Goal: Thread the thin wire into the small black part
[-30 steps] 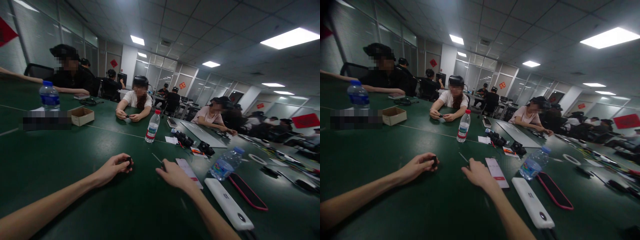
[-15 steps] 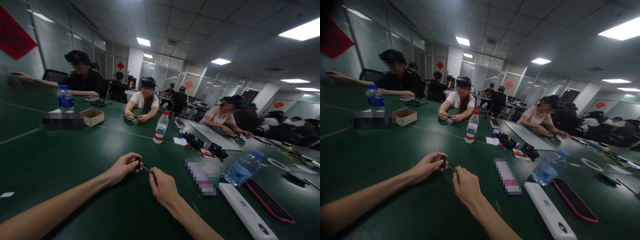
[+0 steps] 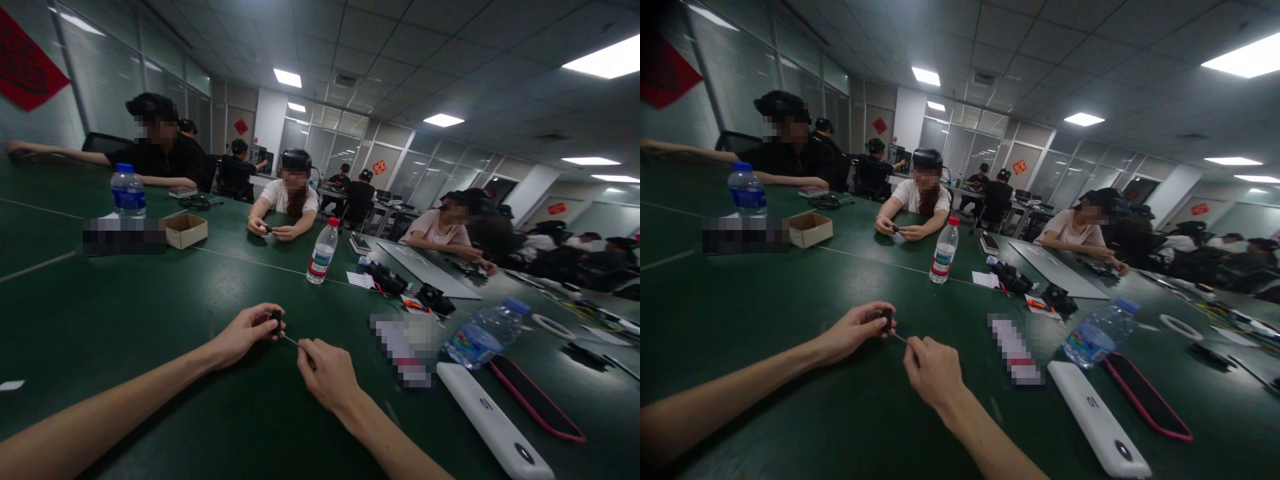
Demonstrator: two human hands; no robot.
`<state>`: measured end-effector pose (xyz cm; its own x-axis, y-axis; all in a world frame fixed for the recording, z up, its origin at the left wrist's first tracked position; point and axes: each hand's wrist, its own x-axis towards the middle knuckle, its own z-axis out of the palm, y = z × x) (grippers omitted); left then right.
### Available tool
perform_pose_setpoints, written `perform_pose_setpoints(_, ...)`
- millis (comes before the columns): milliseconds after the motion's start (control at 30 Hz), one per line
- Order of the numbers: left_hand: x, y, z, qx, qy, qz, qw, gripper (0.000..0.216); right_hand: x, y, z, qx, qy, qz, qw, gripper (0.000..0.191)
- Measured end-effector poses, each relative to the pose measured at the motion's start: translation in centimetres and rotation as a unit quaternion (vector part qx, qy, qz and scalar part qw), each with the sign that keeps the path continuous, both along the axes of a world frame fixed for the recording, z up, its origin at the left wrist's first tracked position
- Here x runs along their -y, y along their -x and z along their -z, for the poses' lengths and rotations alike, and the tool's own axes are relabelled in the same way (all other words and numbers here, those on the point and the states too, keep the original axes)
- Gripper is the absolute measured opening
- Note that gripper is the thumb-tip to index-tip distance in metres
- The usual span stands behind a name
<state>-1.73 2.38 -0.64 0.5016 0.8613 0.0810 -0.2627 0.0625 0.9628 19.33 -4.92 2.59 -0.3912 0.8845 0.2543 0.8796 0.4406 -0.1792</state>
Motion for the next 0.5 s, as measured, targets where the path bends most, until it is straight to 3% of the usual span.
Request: perform_pose_setpoints(500, -0.16, -0.1, -0.31, -0.036, -0.005, 0.017, 0.999, 0.036, 0.55, 0.41, -0.14, 0.023, 0.0, 0.025, 0.999, 0.027)
